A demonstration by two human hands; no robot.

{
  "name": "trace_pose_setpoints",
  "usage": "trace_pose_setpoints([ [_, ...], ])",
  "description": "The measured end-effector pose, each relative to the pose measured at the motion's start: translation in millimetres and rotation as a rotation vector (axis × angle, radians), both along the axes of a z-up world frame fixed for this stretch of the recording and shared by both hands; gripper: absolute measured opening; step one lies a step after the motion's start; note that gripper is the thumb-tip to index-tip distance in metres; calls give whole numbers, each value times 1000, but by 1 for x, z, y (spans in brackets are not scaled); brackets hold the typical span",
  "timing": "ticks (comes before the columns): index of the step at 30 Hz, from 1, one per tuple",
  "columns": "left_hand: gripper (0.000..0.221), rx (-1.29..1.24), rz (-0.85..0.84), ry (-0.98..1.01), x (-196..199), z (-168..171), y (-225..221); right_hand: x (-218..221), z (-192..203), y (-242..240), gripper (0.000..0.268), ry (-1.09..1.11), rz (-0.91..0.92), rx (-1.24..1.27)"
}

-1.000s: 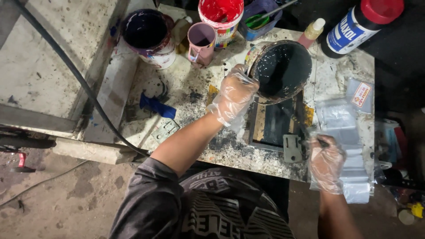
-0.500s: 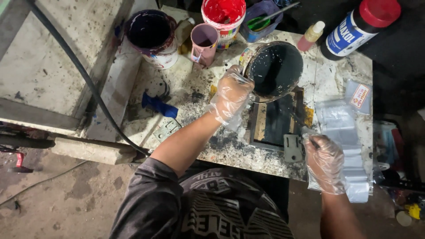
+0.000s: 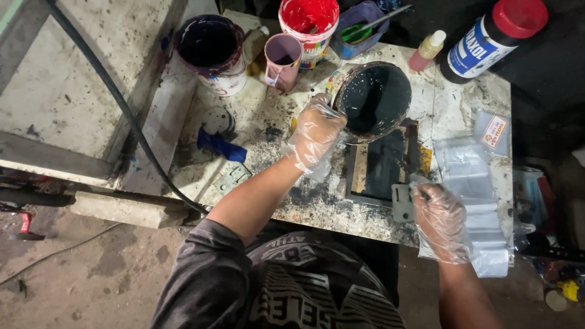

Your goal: Mixing ink in a plastic cup and then applying it to a small rectangular screen printing frame using a scraper tool to ensure an even coat.

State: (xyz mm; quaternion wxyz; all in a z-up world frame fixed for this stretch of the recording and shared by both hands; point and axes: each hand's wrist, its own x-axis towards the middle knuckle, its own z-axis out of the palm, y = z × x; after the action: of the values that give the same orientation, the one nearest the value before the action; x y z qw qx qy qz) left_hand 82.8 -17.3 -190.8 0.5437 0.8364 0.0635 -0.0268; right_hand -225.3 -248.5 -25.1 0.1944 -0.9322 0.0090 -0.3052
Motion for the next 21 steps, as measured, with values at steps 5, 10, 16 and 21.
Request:
trace_pose_setpoints([
  [5,32,-4,14,7,-61,141,20,4,25,10,9,22,-63,-145],
  [10,31,16,17,19,-72,162,26,-4,23,7,10,54,-71,-116],
  [16,31,-800,-260,-94,-55,104,25,1,-37,-30,8,64,-86,-113],
  [21,34,-1851,-608,-246,-30,38,22,21,53,14,53,30,1196,700],
])
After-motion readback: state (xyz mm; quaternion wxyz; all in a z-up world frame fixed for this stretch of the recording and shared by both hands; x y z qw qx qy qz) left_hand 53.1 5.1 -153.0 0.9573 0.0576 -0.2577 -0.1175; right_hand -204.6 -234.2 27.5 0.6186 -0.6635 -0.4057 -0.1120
